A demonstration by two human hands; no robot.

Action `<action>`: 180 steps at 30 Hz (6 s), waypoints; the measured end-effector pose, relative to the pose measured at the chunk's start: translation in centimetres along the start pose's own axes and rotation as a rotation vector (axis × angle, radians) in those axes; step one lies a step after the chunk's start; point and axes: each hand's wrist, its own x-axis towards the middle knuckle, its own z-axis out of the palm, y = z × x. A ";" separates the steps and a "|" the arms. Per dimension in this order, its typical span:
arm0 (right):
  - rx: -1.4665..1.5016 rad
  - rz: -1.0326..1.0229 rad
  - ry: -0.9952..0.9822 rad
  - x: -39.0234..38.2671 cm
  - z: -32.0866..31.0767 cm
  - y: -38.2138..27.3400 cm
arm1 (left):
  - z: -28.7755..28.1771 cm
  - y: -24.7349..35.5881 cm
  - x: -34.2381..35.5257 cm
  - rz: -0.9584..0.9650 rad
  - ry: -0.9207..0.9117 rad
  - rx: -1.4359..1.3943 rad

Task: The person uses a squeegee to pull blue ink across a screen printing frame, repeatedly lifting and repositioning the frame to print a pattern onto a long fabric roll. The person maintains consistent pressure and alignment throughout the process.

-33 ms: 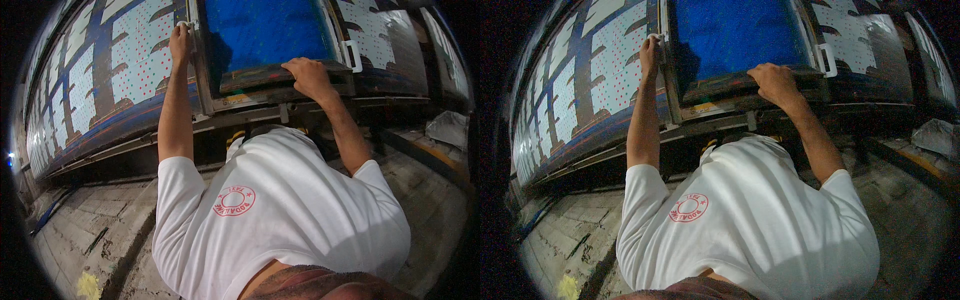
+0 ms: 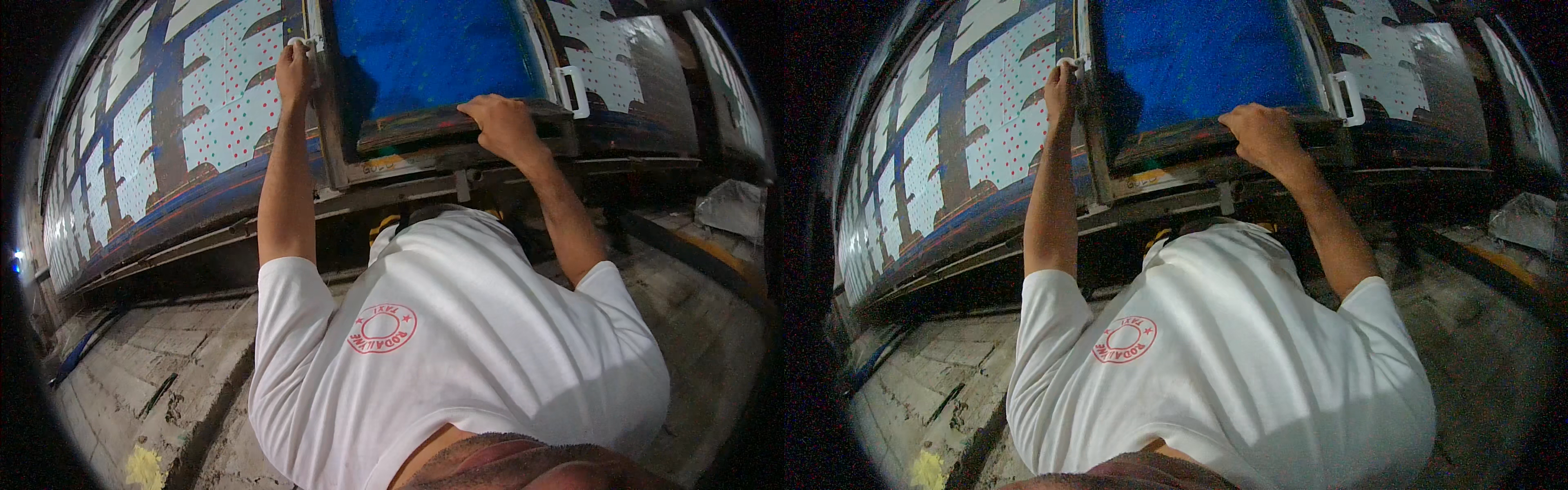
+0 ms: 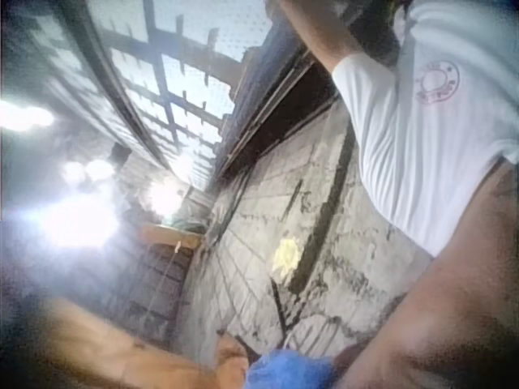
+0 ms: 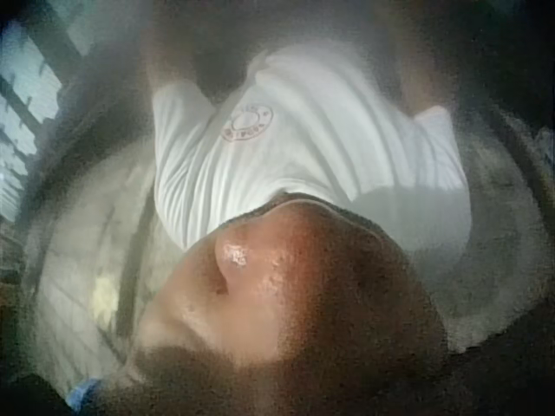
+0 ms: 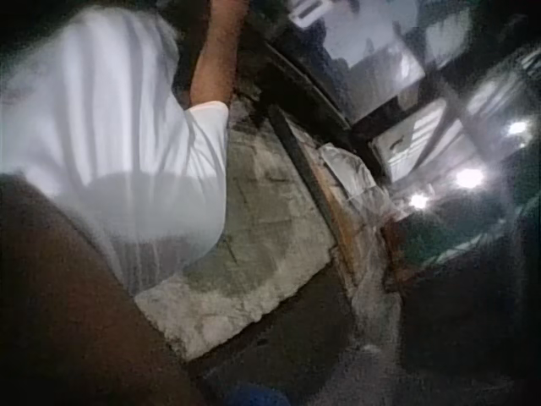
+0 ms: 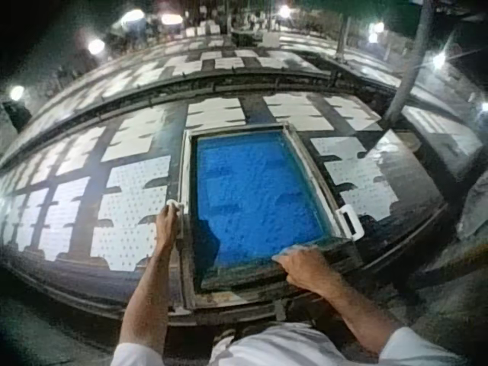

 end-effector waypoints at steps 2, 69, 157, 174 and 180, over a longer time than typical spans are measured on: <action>0.018 -0.005 -0.009 0.1 -0.5 0.2 | 0.0 0.2 -0.1 -0.070 -0.002 -0.007; 1.321 0.698 0.315 -5.4 3.4 24.5 | -1.9 9.1 2.3 -0.052 0.026 -0.114; 0.000 0.033 -0.034 -19.7 -6.8 43.0 | 41.7 21.3 -11.0 -0.132 0.068 0.015; -0.141 0.077 0.241 3.8 -4.7 50.7 | 41.5 23.6 -11.5 -0.140 0.086 -0.030; -0.196 -0.001 0.333 18.7 -6.2 56.7 | 41.6 23.1 -11.2 -0.222 0.052 -0.074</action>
